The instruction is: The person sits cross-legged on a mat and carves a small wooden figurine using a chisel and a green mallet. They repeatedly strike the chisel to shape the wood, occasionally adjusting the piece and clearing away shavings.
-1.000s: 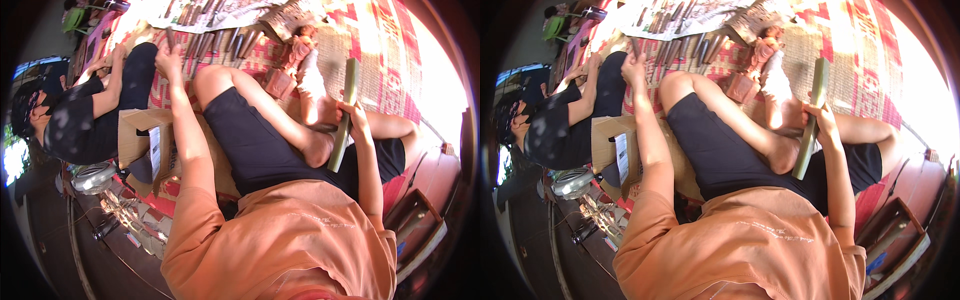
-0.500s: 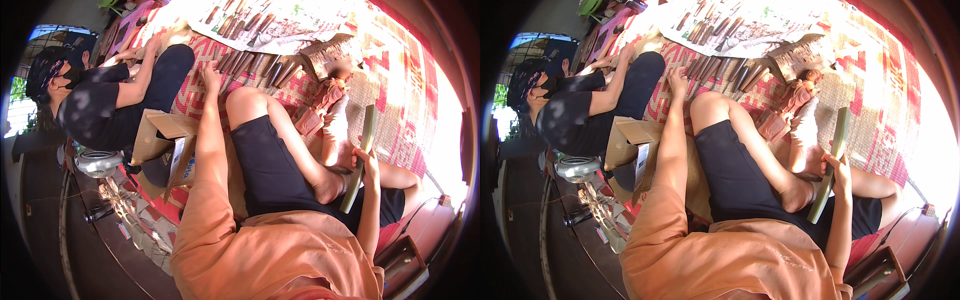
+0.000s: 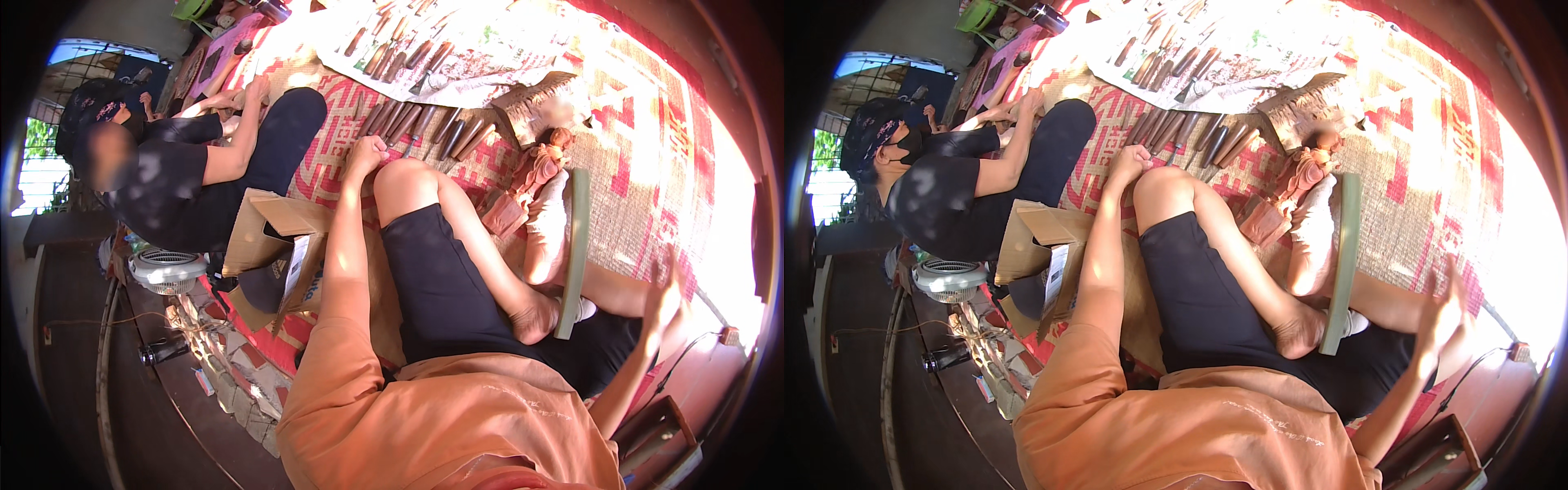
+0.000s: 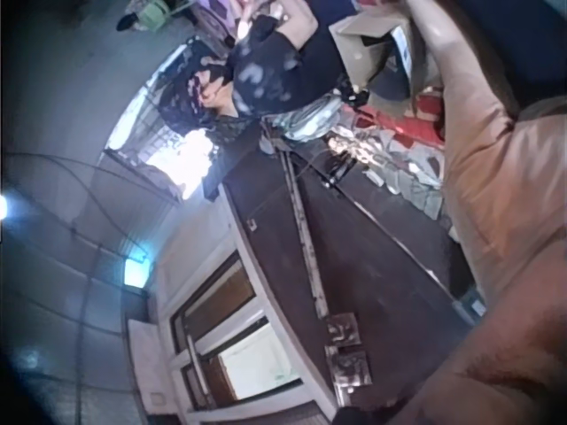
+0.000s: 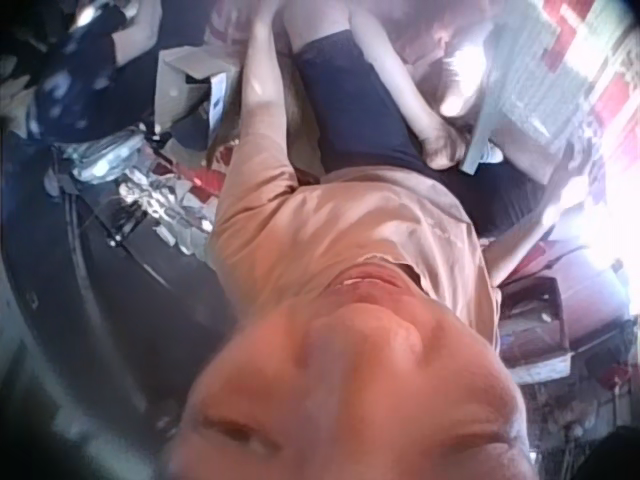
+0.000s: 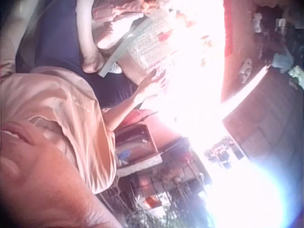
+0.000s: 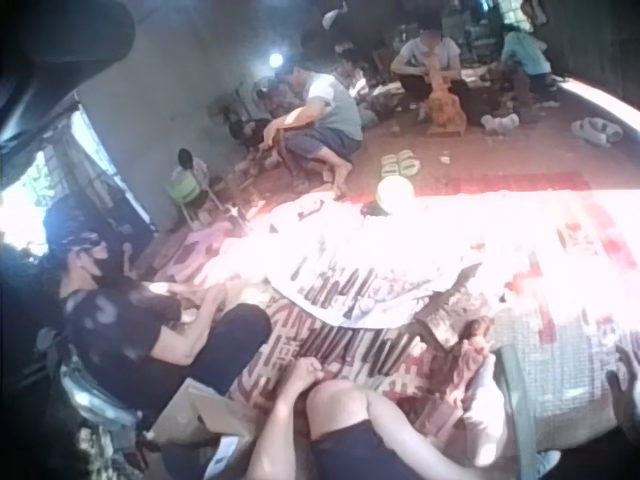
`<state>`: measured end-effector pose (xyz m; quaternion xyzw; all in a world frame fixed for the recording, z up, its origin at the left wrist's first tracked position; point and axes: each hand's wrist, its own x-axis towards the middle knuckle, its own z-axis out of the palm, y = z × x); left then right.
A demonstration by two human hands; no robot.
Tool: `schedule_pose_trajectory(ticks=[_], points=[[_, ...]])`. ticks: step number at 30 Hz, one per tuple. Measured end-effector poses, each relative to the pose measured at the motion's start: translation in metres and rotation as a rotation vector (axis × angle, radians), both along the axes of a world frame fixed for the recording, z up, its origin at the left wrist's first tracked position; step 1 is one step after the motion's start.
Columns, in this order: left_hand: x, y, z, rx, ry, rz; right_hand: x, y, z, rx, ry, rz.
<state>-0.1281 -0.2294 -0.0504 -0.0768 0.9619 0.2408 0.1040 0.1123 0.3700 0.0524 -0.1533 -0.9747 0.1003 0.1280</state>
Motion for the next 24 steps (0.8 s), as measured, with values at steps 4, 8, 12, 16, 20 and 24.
schedule_pose_trajectory(ticks=[4, 8, 12, 16, 20, 24], points=[[-0.014, -0.009, -0.011, 0.329, -0.071, 0.036, 0.089, 0.127, -0.026, -0.082, -0.031, -0.667], [-0.032, 0.006, 0.008, 0.487, -0.242, 0.083, 0.150, 0.149, -0.097, -0.906, 0.298, -0.749], [-0.035, -0.015, -0.003, 0.327, -0.283, 0.063, 0.125, 0.139, -0.125, -0.936, 0.202, -0.670], [-0.043, 0.018, 0.001, 0.011, -0.087, -0.050, 0.117, 0.147, -0.114, -0.850, 0.203, -0.612], [-0.054, 0.049, 0.023, -0.158, -0.218, -0.178, 0.121, 0.148, -0.093, -0.782, 0.212, -0.518], [-0.044, 0.084, 0.018, -0.427, -0.277, -0.202, 0.094, 0.123, -0.018, -0.656, 0.302, -0.151]])
